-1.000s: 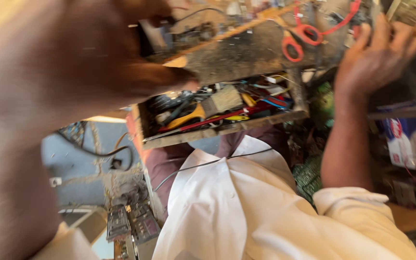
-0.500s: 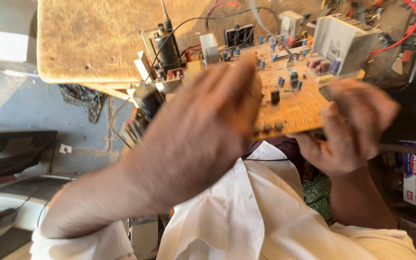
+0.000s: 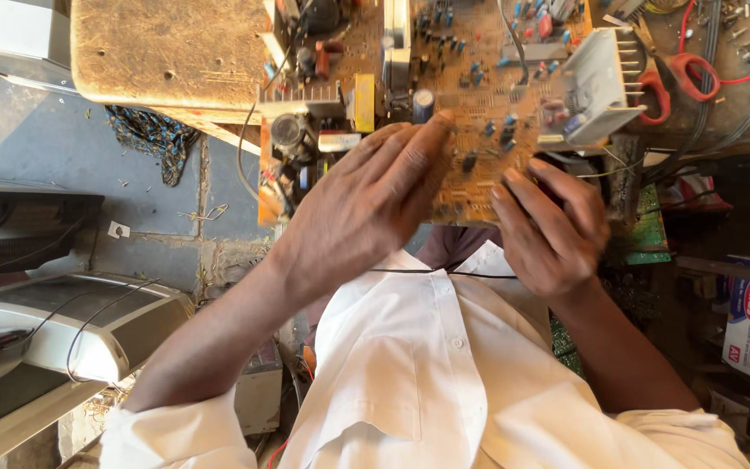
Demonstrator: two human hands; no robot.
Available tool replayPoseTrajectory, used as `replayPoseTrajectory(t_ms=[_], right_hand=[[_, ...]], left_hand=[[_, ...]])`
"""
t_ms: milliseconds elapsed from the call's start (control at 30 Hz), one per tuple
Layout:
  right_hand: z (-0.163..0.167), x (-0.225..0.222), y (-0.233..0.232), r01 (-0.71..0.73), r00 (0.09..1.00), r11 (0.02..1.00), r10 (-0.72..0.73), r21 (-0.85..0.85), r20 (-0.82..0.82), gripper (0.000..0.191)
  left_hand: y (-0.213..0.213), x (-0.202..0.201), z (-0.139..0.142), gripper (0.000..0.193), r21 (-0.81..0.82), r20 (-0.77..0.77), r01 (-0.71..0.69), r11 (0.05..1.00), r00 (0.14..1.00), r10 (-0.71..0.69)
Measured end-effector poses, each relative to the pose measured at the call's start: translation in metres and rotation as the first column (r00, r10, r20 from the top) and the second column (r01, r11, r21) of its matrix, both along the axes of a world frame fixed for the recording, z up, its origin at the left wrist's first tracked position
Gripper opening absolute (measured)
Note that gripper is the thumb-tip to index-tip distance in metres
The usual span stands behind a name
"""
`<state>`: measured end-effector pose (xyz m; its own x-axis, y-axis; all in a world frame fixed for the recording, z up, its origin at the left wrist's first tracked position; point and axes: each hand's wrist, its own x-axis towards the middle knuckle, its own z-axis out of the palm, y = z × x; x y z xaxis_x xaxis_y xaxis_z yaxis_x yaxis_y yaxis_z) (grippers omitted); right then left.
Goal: The person works on a large green circuit board at a cluttered repair bench, holding it steady while using a screwdriver on its components, then desolders and solders joints with a soldering iron, uses pliers on a component, flips the board over, and continues soldering on the other side.
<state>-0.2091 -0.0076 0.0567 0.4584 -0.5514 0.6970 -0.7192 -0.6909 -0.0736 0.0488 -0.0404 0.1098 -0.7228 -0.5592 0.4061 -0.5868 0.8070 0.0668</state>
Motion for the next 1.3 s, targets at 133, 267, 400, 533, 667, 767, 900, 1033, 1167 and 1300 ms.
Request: replayPoseTrajectory(t_ms=[133,267,400,533,667,767,900,1033,1167,1300], right_hand=[[-0.017,0.009,-0.011,0.024,1.000,1.000,-0.024,0.013,-0.011,0.021],[-0.033,0.012,-0.016,0.091,0.993,0.995,-0.087,0.048,-0.083,0.024],[-0.044,0.013,-0.015,0.094,0.995,0.992,-0.089,0.088,-0.054,0.030],[-0.036,0.018,-0.014,0.086,0.996,0.990,-0.082,0.108,-0.039,0.033],[-0.015,0.027,-0.010,0.121,0.992,0.987,-0.125,0.108,0.034,0.042],[-0.001,0.032,-0.007,0.046,0.966,0.975,-0.099,0.218,0.238,0.045],[0.005,0.030,-0.005,-0.078,0.903,0.941,-0.072,0.328,0.423,0.041],[-0.002,0.024,-0.002,-0.164,0.850,0.905,-0.073,0.393,0.522,0.033],[-0.012,0.020,0.003,-0.173,0.824,0.894,-0.099,0.414,0.557,0.031],[-0.019,0.018,0.009,-0.253,0.760,0.873,-0.086,0.416,0.644,0.028]], left_hand=[[-0.013,0.007,-0.022,0.059,0.052,-0.044,-0.009,0.999,0.999,0.011],[-0.020,0.012,-0.029,0.086,0.171,-0.220,0.041,0.984,0.975,-0.002],[-0.022,0.015,-0.033,0.079,0.239,-0.350,0.013,0.971,0.934,0.074],[-0.018,0.016,-0.036,0.060,0.318,-0.475,0.077,0.945,0.875,0.088],[-0.013,0.015,-0.034,0.051,0.423,-0.579,0.162,0.892,0.805,0.129],[-0.011,0.011,-0.033,0.045,0.450,-0.638,0.232,0.862,0.759,0.129],[-0.004,-0.004,-0.038,0.037,0.559,-0.722,0.368,0.743,0.657,0.218],[0.002,-0.020,-0.049,0.027,0.576,-0.814,0.600,0.555,0.482,0.324],[0.006,-0.031,-0.055,0.023,0.502,-0.835,0.484,0.717,0.487,0.256],[0.011,-0.040,-0.058,0.020,0.479,-0.822,0.353,0.804,0.503,0.268]])
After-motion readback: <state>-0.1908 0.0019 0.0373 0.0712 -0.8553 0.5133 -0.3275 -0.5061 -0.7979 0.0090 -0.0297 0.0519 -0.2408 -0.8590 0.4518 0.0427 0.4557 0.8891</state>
